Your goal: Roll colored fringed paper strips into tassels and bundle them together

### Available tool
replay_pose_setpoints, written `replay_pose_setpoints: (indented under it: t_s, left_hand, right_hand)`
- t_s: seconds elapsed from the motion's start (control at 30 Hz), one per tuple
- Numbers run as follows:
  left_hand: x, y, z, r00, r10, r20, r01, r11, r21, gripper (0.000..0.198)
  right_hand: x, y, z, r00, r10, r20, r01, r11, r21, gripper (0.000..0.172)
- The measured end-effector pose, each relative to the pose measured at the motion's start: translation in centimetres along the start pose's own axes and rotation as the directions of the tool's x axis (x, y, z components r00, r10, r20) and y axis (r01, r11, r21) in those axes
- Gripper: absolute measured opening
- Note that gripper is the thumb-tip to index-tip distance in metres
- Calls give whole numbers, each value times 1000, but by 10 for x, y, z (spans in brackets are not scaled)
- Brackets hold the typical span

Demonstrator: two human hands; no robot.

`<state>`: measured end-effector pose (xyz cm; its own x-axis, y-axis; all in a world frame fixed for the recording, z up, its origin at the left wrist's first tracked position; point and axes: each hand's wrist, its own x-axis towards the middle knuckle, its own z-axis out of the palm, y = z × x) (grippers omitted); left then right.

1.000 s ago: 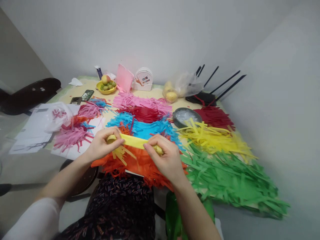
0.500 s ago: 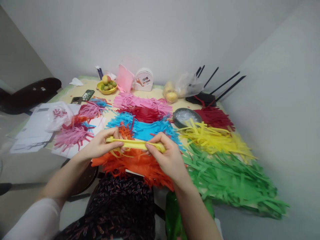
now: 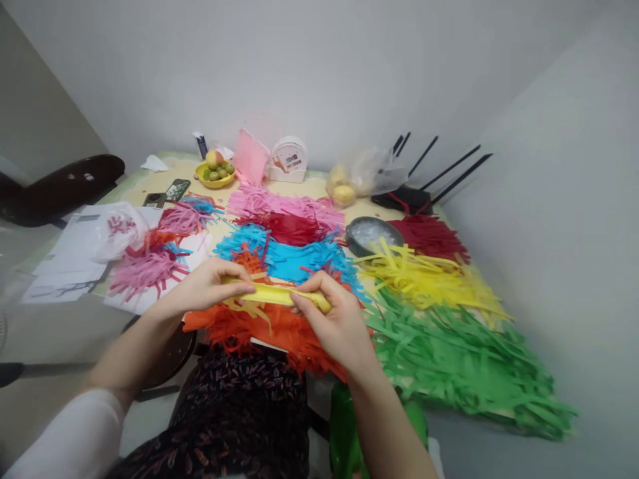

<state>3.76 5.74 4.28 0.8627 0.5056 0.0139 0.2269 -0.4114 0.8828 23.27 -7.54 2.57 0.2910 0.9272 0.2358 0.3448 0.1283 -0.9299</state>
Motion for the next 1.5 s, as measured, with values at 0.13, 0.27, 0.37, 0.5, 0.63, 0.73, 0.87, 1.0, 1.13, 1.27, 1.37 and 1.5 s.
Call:
replay_pose_setpoints:
  t_s: [0.13, 0.27, 0.37, 0.5, 0.63, 0.73, 0.87, 1.0, 1.13, 1.27, 1.37, 1.5]
  left_hand:
    - [-2, -4, -3, 998, -49, -50, 37, 976, -216, 23]
    - [-4, -4, 0, 992, -76, -96, 30, 911, -412, 21]
    - [-6, -7, 3, 988, -41, -149, -32, 887, -460, 20]
    - [-6, -14, 6, 977, 15, -211, -114, 877, -466, 15]
    - [-7, -17, 6, 966, 128, -227, -208, 902, -378, 16]
    - [-10, -16, 6, 955, 141, -260, -220, 926, -308, 25]
    - [-13, -13, 6, 929, 179, -325, -200, 979, -32, 24]
    - [-12, -14, 1, 940, 281, -191, -236, 945, 227, 18]
    - [-10, -12, -1, 955, 251, -159, -210, 948, 239, 15]
    - [-12, -7, 5, 980, 145, -136, -165, 975, -149, 16]
    - [-13, -5, 11, 993, 46, -107, -86, 910, -405, 17]
    - [-12, -7, 15, 991, -8, -135, -59, 873, -484, 16]
  right_hand:
    - [2, 5, 2, 998, 65, -15, -62, 988, 141, 23]
    - [3, 12, 2, 996, 80, -28, -74, 982, 172, 13]
    - [2, 19, 3, 998, 55, -37, -45, 972, 229, 8]
    - [3, 25, 8, 996, 50, -69, -23, 939, 342, 7]
    - [3, 25, 12, 995, 44, -89, -10, 936, 352, 11]
    - [1, 20, 10, 997, -45, -67, 58, 976, 210, 15]
    - [-3, 11, 7, 978, -186, -94, 174, 978, -116, 8]
    - [-5, 7, 6, 959, -275, -70, 235, 907, -349, 17]
    - [-4, 7, 6, 972, -231, -34, 213, 937, -278, 6]
    - [-5, 8, 6, 999, -19, 29, 19, 1000, 1, 8]
    - [-6, 7, 7, 996, 74, 39, -78, 992, 102, 10]
    - [-5, 5, 7, 999, 39, -13, -37, 990, 139, 11]
